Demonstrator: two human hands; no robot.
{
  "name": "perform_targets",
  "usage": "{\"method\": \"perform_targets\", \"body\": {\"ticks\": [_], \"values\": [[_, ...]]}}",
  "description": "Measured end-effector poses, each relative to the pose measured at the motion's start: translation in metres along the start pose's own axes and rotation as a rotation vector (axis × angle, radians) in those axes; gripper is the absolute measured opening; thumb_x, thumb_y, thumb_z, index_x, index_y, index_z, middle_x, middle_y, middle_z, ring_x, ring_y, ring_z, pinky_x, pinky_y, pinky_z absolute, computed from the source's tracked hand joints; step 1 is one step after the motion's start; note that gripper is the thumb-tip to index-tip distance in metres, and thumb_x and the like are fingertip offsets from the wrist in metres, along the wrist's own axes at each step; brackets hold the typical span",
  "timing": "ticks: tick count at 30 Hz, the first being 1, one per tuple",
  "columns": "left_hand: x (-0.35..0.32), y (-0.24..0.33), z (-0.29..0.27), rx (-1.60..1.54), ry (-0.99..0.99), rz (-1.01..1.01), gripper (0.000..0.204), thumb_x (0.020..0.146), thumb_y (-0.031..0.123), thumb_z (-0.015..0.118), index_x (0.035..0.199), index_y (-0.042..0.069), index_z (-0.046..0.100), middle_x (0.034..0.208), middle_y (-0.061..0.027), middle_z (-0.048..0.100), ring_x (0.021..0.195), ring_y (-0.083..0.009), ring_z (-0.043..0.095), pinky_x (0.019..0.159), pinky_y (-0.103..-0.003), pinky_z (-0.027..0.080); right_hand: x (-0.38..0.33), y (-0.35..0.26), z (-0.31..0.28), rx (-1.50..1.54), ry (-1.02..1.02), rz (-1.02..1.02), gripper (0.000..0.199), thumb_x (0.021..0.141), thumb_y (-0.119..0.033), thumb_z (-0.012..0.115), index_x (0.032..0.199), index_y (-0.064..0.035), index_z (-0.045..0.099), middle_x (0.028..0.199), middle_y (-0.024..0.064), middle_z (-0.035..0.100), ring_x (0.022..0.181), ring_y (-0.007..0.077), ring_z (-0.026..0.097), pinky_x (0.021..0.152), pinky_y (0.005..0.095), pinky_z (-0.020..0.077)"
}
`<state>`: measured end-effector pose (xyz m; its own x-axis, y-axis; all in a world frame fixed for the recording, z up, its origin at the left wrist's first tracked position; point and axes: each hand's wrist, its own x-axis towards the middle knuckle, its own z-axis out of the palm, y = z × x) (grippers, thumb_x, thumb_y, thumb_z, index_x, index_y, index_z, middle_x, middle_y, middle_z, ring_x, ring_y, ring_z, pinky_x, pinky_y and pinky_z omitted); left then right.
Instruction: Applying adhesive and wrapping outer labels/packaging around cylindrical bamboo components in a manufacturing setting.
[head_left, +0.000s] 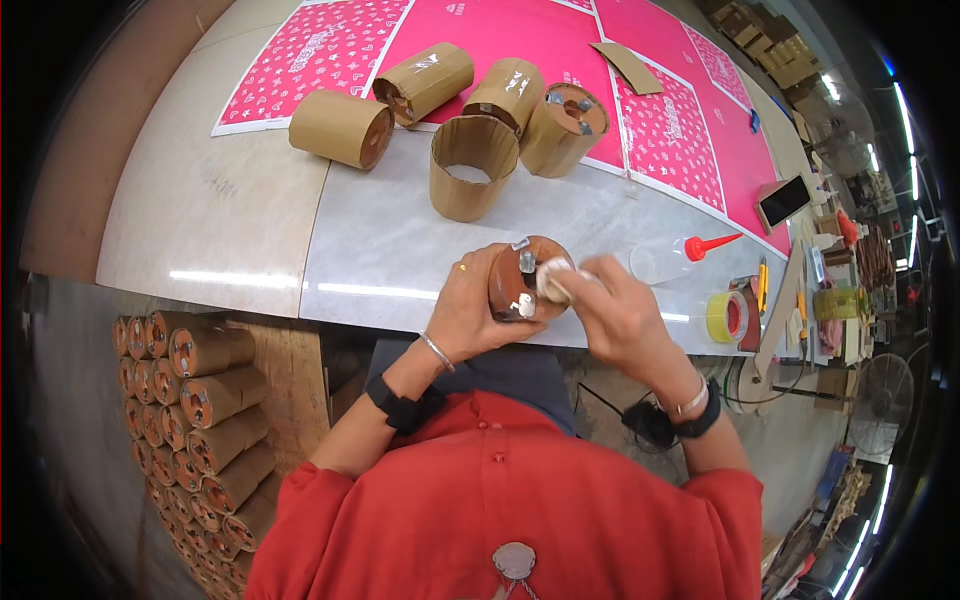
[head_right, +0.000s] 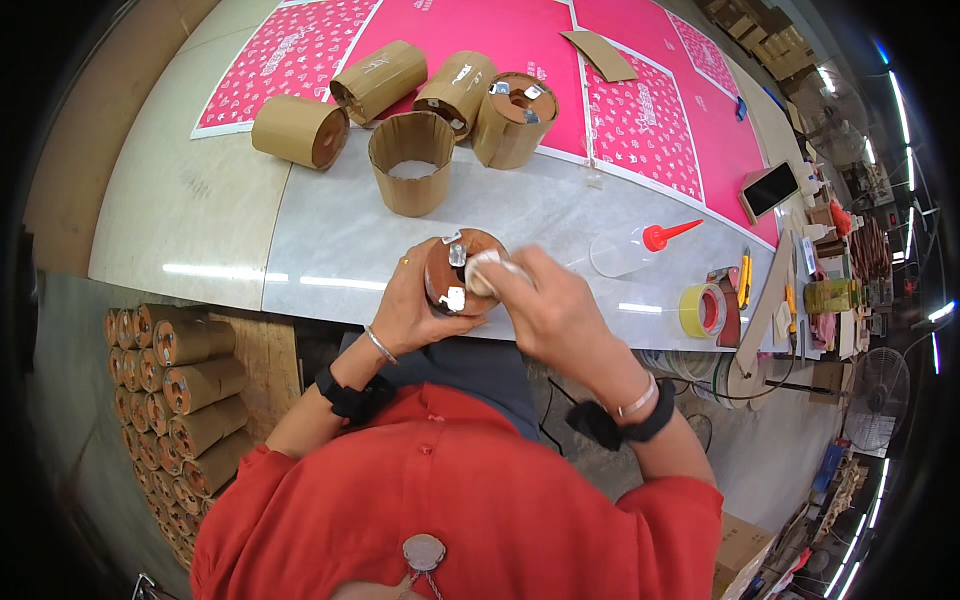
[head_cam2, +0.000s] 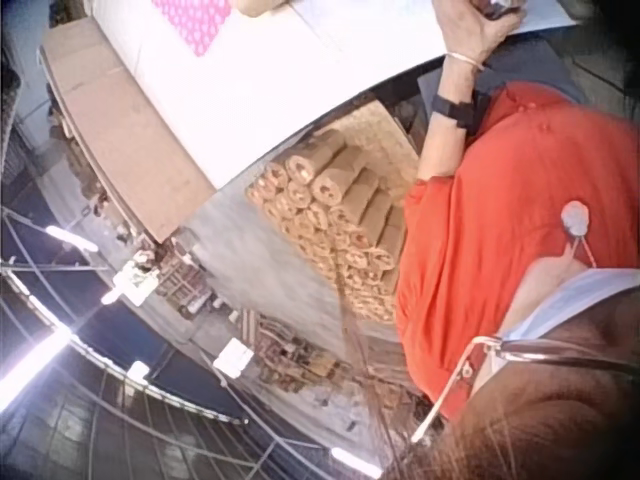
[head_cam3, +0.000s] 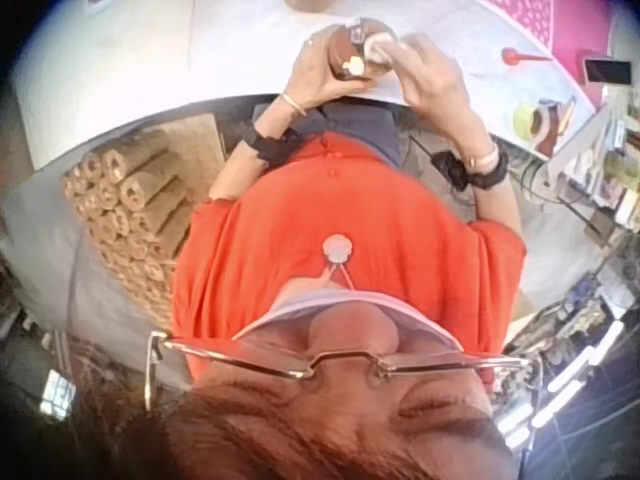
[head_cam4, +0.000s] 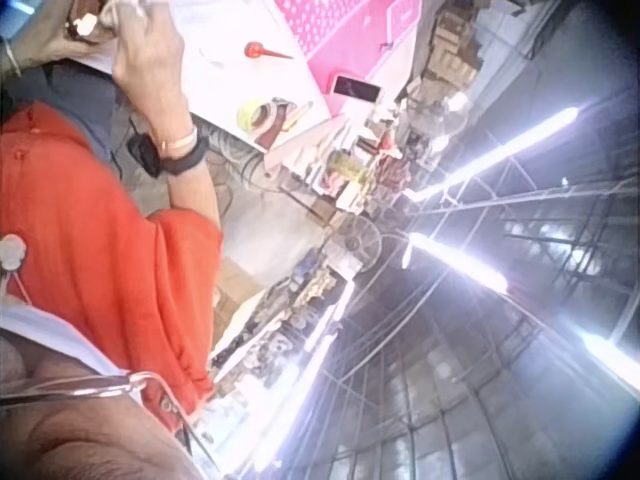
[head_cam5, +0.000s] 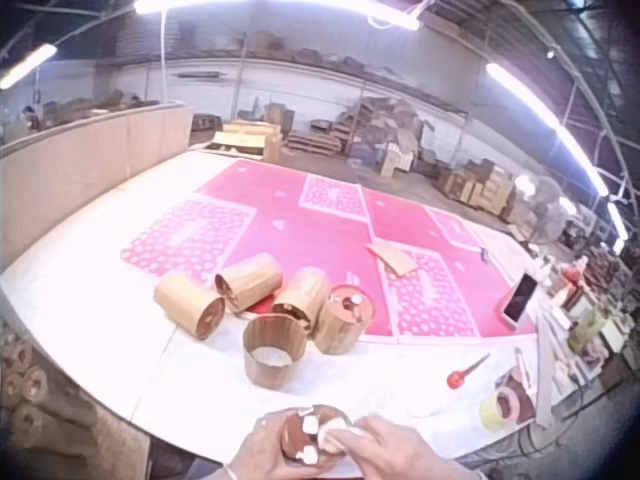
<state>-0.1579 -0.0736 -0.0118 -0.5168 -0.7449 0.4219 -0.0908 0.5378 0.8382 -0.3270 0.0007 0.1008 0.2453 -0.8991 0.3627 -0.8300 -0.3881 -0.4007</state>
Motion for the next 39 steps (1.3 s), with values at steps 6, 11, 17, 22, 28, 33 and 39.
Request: {"method": "perform_targets", "body": {"ticks": [6,11,17,22,28,33,39], "values": [[-0.004,-0.004,0.001,0.031,0.004,0.007,0.085,0.058,0.035,0.086,0.124,0.002,0.044,0.110,-0.0171,0.056,0.100,-0.0353,0.054,0.088,-0.042,0.042,-0.023,0.011,-0.017,0.070,0.076,0.166,0.031,0.078,0.006,0.057,0.107,-0.0037,0.062,0.086,0.0138,0.055,0.071,0.0291,0.058,0.060,0.0361,0.0469],[-0.007,-0.007,0.003,-0.018,-0.027,-0.095,0.088,0.056,0.033,0.087,0.125,0.002,0.042,0.111,-0.0184,0.055,0.102,-0.0361,0.053,0.089,-0.042,0.042,-0.004,0.007,0.015,0.027,0.159,0.099,0.031,0.077,0.007,0.057,0.105,-0.0051,0.063,0.088,0.0148,0.056,0.069,0.0306,0.059,0.060,0.0362,0.0481],[-0.004,-0.003,0.003,0.002,-0.025,-0.087,0.087,0.057,0.033,0.087,0.125,0.001,0.043,0.111,-0.0187,0.054,0.102,-0.0356,0.053,0.089,-0.042,0.042,-0.033,-0.005,0.012,0.063,0.179,0.103,0.030,0.075,0.006,0.060,0.103,-0.0042,0.063,0.084,0.0141,0.056,0.069,0.0307,0.059,0.058,0.0369,0.0480],[-0.003,0.001,0.006,0.000,-0.022,-0.118,0.085,0.057,0.032,0.087,0.124,0.001,0.044,0.110,-0.0160,0.053,0.100,-0.0325,0.053,0.086,-0.040,0.044,-0.002,0.020,0.024,0.118,0.255,0.163,0.025,0.078,0.005,0.058,0.102,-0.0028,0.062,0.082,0.0126,0.055,0.069,0.0305,0.058,0.060,0.0369,0.0466],[-0.003,-0.005,0.007,-0.017,0.000,-0.084,0.085,0.058,0.032,0.087,0.123,0.000,0.044,0.112,-0.0149,0.053,0.101,-0.0316,0.053,0.086,-0.040,0.044,0.010,0.028,0.021,-0.044,0.379,0.158,0.023,0.080,0.005,0.056,0.101,-0.0027,0.063,0.080,0.0138,0.056,0.070,0.0299,0.059,0.062,0.0372,0.0482],[-0.002,-0.004,0.008,-0.008,0.007,-0.107,0.085,0.058,0.033,0.087,0.124,0.000,0.044,0.112,-0.0153,0.053,0.101,-0.0315,0.053,0.087,-0.040,0.043,0.027,0.035,0.025,0.209,0.442,0.123,0.026,0.077,0.000,0.059,0.102,-0.0058,0.063,0.082,0.0128,0.056,0.070,0.0302,0.059,0.061,0.0379,0.0503],[-0.004,-0.002,0.006,0.015,0.007,-0.077,0.085,0.058,0.033,0.086,0.124,0.000,0.044,0.109,-0.0154,0.052,0.100,-0.0329,0.053,0.087,-0.041,0.043,0.021,0.067,0.012,-0.165,0.080,0.160,0.024,0.078,0.003,0.059,0.101,-0.0061,0.063,0.080,0.0131,0.055,0.073,0.0311,0.060,0.063,0.0376,0.0484]]}}
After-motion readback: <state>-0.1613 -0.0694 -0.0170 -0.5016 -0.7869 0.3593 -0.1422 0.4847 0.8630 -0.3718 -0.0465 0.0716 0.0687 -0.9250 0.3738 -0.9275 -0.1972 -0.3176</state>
